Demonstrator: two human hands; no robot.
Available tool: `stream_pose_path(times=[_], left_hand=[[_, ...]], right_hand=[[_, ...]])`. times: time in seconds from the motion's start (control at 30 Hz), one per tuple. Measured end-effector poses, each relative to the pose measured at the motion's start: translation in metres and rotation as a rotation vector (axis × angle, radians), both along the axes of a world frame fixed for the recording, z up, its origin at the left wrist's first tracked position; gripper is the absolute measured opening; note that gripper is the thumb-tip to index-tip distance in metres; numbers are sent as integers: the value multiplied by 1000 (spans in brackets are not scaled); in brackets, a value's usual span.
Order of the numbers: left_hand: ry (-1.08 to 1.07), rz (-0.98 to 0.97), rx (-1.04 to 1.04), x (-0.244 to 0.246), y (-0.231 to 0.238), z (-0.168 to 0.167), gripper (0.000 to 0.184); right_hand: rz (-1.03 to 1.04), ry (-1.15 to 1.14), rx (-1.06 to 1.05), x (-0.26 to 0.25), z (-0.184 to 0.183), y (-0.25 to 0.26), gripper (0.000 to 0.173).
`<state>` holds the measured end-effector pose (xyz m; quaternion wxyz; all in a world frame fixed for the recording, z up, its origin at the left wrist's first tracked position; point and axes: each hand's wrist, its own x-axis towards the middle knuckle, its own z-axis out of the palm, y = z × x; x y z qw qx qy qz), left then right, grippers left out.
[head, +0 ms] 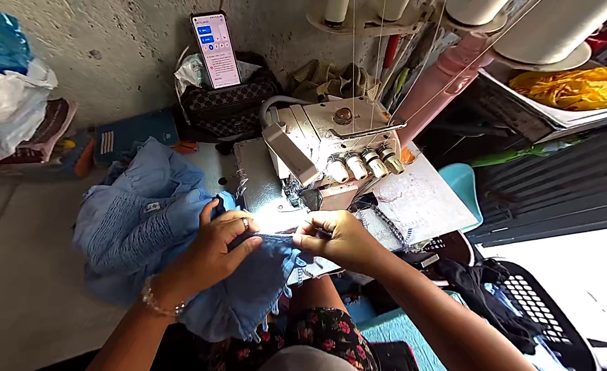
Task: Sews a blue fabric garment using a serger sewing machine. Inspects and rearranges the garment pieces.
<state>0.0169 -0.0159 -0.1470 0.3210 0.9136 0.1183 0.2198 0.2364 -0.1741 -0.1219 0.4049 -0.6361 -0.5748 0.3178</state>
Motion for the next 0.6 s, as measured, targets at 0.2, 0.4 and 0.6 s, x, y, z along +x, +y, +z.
stream_pose_path(times=[0.2, 0.4, 0.6], left_hand=[[255, -233, -260, -42, 92, 88, 12], [419, 34, 438, 7, 91, 162, 20], [273, 42, 350, 73, 45, 44, 24]], right_hand=[[100, 660, 66, -93, 3, 45, 14], [-97, 610, 252, -101, 23, 78, 11], [-466, 184, 90, -45, -32, 19, 20]])
